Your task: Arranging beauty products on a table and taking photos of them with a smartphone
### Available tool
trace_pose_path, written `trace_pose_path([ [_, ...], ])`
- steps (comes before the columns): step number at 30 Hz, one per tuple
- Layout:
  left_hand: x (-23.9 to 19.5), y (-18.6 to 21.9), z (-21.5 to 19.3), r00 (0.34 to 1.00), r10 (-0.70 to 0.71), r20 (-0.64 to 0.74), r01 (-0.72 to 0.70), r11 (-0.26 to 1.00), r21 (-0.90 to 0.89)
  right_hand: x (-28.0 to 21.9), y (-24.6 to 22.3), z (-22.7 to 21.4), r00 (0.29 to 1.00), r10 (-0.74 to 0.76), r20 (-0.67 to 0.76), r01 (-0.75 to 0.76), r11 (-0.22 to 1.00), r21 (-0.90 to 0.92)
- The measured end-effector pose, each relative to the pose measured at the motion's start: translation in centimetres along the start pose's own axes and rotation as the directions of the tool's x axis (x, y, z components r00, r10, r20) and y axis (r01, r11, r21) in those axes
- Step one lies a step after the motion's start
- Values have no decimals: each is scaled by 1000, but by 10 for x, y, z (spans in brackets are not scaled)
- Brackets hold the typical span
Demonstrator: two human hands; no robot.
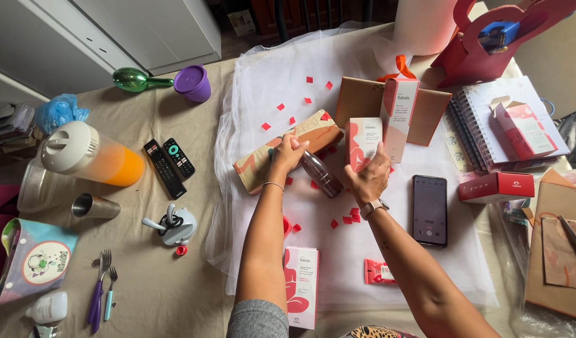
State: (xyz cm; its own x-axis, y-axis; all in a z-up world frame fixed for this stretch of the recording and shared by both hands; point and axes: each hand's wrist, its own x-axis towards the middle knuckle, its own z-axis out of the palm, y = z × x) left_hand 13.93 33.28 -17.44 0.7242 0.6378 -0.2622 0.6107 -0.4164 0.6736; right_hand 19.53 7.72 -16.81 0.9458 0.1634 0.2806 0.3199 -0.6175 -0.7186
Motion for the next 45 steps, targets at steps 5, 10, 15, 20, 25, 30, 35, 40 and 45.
trace_pose_path([
  [5,-9,6,-7,1000,-4,24,4,1000,-3,9,-3,11,998,29,51,-24,995,-102],
  [10,-18,19,-14,1000,5,25,-4,1000,-31,13,5,11,997,5,78,4,993,-121],
  [15,-12,26,-8,998,36,47,-37,999,23,-5,-7,-44,953,-304,-14,302,940,159],
  [20,-12,46,-2,991,58,124,-66,996,62,-30,20,-81,940,-340,-43,341,917,209],
  [25,-7,62,6,986,58,154,-71,994,77,-46,45,-120,965,-254,62,229,935,270],
  [30,18,55,11,997,33,64,-41,989,141,-53,60,-148,976,-186,110,158,962,222],
  [35,21,45,10,995,13,95,-33,977,210,-56,82,-164,979,-181,88,173,981,89],
  [40,25,51,16,993,7,116,-38,964,263,-48,106,-172,986,-113,124,122,990,-70],
  [45,8,65,7,997,7,81,-22,983,185,6,92,-149,957,-233,175,240,971,-20],
])
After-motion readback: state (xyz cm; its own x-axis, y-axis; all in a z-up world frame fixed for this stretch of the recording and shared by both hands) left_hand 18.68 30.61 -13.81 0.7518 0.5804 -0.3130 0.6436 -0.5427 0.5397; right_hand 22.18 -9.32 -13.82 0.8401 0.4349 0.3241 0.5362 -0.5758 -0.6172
